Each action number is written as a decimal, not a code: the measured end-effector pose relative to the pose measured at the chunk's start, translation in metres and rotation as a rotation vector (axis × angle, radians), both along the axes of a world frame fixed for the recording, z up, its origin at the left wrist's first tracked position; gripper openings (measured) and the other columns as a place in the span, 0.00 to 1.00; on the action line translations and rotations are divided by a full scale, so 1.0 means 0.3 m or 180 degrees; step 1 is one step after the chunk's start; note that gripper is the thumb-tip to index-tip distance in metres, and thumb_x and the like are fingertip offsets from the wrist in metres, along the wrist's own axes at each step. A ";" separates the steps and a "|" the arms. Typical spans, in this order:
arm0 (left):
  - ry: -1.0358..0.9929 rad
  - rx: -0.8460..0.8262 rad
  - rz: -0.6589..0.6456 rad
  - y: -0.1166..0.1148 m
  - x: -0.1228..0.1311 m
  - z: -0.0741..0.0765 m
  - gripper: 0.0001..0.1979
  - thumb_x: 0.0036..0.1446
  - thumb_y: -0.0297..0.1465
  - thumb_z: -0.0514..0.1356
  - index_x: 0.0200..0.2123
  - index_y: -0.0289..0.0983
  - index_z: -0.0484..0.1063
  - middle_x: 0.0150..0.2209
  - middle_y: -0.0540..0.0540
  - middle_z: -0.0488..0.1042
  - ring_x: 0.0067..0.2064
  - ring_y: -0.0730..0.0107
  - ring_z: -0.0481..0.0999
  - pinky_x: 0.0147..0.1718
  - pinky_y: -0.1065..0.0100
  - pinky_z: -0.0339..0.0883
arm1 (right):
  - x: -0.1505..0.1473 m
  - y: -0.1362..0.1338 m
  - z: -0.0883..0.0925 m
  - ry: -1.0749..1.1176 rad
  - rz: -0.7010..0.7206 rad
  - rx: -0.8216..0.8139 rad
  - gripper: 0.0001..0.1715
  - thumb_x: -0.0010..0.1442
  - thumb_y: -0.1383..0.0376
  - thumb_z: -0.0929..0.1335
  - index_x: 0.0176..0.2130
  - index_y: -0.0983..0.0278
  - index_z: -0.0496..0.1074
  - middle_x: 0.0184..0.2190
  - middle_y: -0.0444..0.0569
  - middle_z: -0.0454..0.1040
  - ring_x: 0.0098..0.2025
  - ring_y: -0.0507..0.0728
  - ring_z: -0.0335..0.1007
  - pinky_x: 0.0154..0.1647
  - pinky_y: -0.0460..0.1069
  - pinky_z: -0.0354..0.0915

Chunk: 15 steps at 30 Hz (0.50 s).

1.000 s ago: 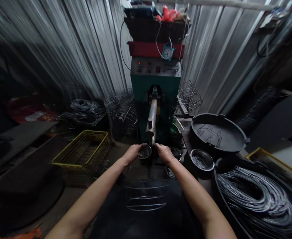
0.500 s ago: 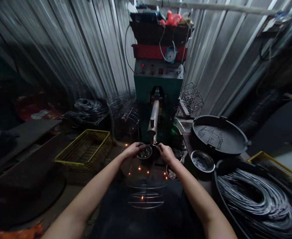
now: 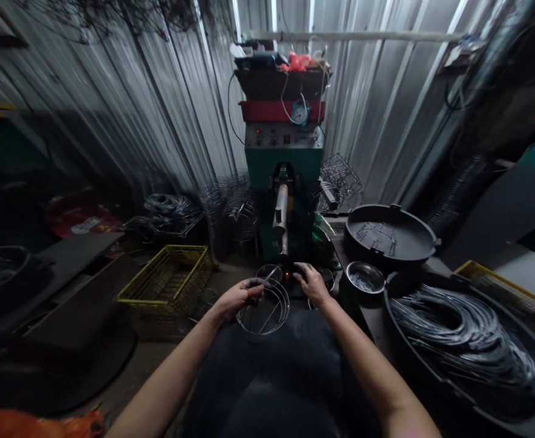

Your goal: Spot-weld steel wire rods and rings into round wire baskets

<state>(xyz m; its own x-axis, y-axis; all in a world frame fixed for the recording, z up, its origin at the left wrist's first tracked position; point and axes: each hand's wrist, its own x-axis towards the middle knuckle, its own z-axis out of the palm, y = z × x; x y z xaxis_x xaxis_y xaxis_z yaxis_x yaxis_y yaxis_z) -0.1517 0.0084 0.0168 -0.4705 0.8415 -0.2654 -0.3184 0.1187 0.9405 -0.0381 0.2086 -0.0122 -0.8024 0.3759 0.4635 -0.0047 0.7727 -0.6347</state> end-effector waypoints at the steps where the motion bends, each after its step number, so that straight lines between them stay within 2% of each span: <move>1: -0.0045 0.0055 0.0130 -0.009 0.014 -0.011 0.20 0.37 0.38 0.66 0.34 0.33 0.71 0.23 0.51 0.68 0.23 0.79 0.65 0.23 0.75 0.56 | 0.041 -0.006 -0.017 -0.0080 -0.0041 0.0035 0.17 0.56 0.62 0.62 0.46 0.61 0.65 0.43 0.51 0.69 0.46 0.56 0.64 0.47 0.53 0.61; 4: -0.0125 0.0151 0.0474 -0.027 0.048 -0.042 0.21 0.34 0.37 0.67 0.33 0.32 0.72 0.22 0.52 0.67 0.21 0.82 0.63 0.21 0.77 0.54 | 0.207 -0.018 -0.083 -0.0388 -0.0177 0.0181 0.16 0.56 0.62 0.61 0.45 0.60 0.65 0.43 0.50 0.69 0.45 0.56 0.65 0.46 0.53 0.62; 8: -0.0030 0.0148 0.0653 -0.027 0.081 -0.068 0.23 0.33 0.38 0.67 0.34 0.32 0.72 0.22 0.52 0.67 0.21 0.82 0.62 0.20 0.77 0.53 | 0.501 -0.007 -0.202 -0.0820 -0.0600 0.0198 0.16 0.56 0.62 0.60 0.46 0.60 0.65 0.42 0.51 0.69 0.45 0.57 0.65 0.47 0.53 0.62; 12: 0.0033 0.0190 0.0651 -0.022 0.121 -0.069 0.23 0.35 0.39 0.66 0.36 0.34 0.72 0.23 0.52 0.68 0.23 0.81 0.64 0.21 0.78 0.55 | 0.813 0.006 -0.327 -0.1296 -0.1679 0.0236 0.16 0.55 0.64 0.60 0.44 0.61 0.66 0.41 0.53 0.70 0.44 0.60 0.66 0.45 0.54 0.63; 15: -0.0023 0.0072 0.0749 -0.026 0.155 -0.058 0.24 0.33 0.39 0.67 0.36 0.35 0.71 0.24 0.53 0.69 0.23 0.81 0.66 0.21 0.78 0.57 | 1.003 -0.029 -0.383 -0.1800 -0.2540 0.0215 0.16 0.54 0.68 0.60 0.44 0.64 0.66 0.41 0.55 0.69 0.43 0.61 0.66 0.44 0.54 0.62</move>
<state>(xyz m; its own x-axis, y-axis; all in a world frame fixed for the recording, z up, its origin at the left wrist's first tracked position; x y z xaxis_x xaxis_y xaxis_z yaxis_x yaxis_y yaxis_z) -0.1051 0.0007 -0.0005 -0.6526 0.7146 -0.2518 -0.3415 0.0191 0.9397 0.2627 0.1998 -0.1270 -0.4346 0.8913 0.1295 0.8261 0.4517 -0.3368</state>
